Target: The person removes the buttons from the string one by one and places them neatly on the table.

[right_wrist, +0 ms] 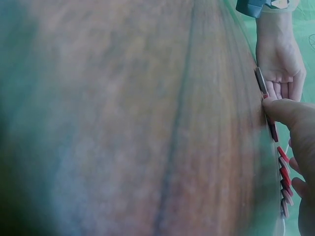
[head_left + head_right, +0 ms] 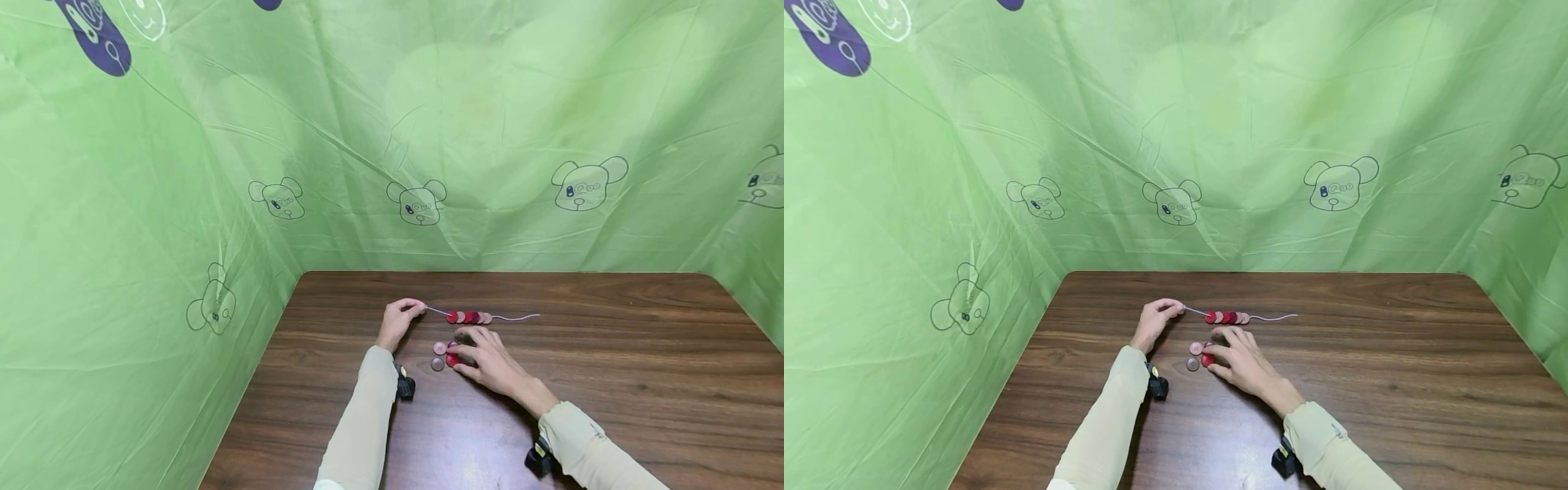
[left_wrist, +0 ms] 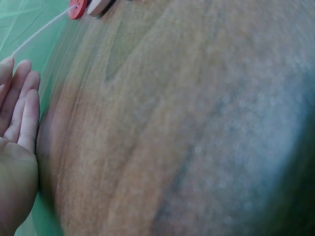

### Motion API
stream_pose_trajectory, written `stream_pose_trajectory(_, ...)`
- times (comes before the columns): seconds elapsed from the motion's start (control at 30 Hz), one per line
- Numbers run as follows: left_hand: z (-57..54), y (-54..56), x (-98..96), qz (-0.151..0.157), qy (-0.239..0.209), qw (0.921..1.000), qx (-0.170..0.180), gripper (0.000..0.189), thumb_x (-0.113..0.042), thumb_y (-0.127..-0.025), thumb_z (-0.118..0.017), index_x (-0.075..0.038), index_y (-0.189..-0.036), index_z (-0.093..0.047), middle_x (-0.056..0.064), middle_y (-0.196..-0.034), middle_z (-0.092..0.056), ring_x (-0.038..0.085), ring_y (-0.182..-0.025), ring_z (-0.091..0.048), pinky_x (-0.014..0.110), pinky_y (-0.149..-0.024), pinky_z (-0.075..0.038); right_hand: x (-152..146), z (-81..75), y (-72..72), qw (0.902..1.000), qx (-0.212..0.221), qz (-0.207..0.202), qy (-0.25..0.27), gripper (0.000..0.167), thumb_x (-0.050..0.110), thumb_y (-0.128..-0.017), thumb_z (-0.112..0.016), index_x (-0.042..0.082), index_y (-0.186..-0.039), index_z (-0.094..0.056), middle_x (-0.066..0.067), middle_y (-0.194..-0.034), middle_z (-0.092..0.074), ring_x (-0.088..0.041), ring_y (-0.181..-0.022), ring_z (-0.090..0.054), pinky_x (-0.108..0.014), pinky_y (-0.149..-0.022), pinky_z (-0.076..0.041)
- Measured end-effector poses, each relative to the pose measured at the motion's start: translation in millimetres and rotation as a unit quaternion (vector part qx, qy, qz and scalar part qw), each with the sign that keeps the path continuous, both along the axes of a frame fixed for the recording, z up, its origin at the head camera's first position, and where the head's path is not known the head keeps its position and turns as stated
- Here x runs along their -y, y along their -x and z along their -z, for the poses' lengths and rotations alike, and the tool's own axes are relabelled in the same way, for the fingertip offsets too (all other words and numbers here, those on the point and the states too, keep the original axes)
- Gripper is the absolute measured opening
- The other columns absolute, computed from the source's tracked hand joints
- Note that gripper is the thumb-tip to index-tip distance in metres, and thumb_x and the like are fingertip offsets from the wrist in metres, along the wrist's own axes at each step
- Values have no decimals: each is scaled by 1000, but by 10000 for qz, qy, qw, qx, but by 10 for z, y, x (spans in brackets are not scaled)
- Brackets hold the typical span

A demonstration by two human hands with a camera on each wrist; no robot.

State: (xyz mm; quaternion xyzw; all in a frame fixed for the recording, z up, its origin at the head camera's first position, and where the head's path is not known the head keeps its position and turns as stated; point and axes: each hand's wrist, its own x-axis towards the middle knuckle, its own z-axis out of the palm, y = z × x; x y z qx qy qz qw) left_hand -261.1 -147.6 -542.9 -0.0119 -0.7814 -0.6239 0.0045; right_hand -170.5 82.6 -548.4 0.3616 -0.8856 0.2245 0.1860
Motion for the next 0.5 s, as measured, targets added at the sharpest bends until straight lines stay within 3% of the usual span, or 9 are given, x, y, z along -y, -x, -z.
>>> stream_pose_trajectory(0.5,15,10,7,12,62,10000,-31,9,-22,-87,-71,-14,-90,-76,5,-87,-74,17,-85,-65,26,-75,-49,-8,25,9,9997,-92,-36,215,29,29,-78,-78,19,-105,-72,-11,-122,-58,-28,-116,-47,-49,-89,-37)
